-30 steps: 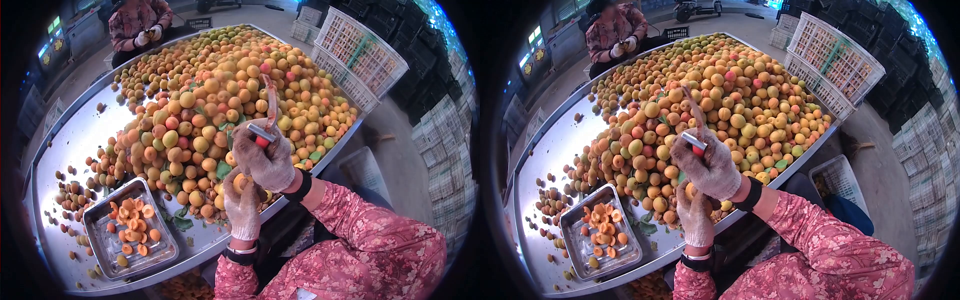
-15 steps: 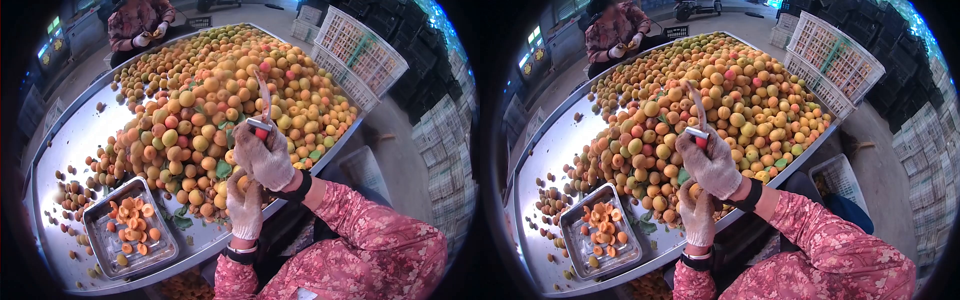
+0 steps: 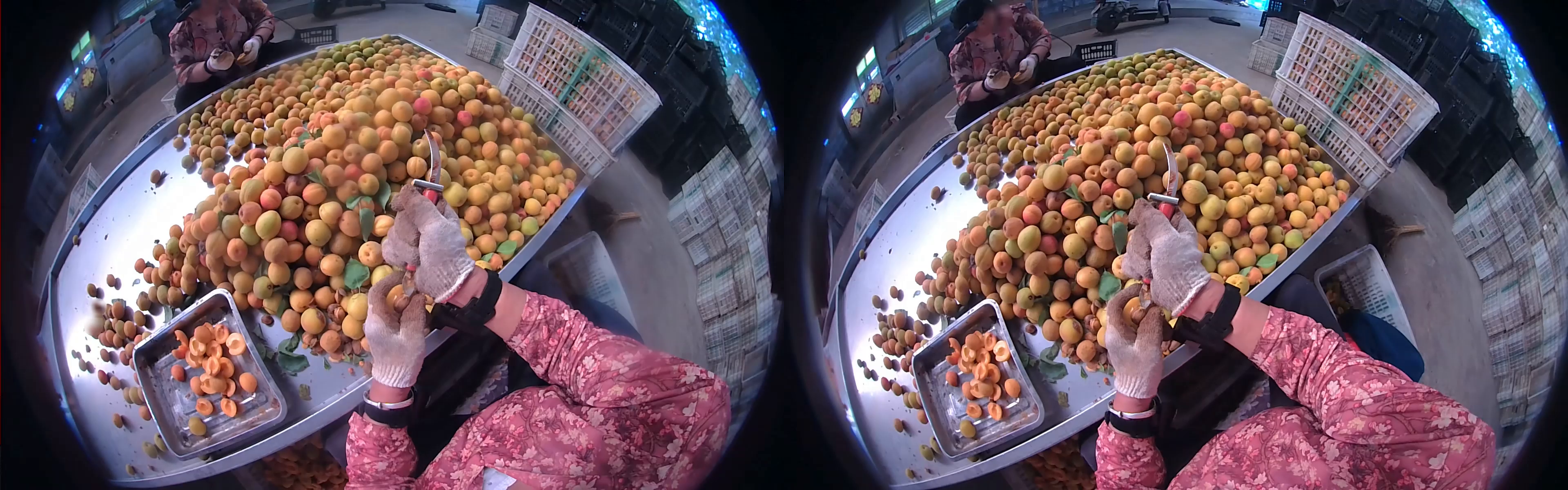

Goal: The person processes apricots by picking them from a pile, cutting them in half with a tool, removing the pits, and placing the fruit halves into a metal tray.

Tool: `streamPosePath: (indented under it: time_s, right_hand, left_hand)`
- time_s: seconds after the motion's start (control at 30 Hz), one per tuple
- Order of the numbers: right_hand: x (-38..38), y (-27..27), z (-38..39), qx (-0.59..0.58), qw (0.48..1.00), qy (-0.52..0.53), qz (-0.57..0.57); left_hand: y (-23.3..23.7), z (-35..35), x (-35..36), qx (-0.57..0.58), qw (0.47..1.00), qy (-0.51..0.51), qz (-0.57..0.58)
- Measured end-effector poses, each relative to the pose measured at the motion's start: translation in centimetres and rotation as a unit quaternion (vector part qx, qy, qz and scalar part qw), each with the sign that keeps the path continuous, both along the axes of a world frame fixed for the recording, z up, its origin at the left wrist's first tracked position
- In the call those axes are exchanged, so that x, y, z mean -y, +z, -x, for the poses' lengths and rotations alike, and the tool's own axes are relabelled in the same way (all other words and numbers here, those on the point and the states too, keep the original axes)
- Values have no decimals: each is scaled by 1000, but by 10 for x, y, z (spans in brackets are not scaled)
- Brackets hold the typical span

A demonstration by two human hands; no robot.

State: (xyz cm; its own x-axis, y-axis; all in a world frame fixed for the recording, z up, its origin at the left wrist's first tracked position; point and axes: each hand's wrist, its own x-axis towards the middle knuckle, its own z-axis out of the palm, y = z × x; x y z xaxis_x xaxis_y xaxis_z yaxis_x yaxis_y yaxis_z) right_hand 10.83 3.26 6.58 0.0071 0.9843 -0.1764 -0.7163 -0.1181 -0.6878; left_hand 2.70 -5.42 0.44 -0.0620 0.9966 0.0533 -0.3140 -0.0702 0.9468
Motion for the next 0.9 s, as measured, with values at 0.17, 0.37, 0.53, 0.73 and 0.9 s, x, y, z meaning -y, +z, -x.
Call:
streamPosePath:
  time_s: [0.17,0.37,0.53,0.73,0.9]
  right_hand:
    - [-3,-7,-2,-10,1000,5,1]
    - [0,-5,4,4,1000,-2,13]
    - [2,-9,7,-12,1000,17,10]
    - [1,0,-8,112,992,-13,-50]
    - [16,12,-36,243,965,36,-90]
  left_hand:
    - [-4,2,-2,42,999,-13,9]
    - [-6,5,-2,-50,998,20,-24]
    - [-16,12,-5,51,993,31,106]
    - [-6,18,-11,145,981,9,125]
    - [12,15,-13,128,984,82,89]
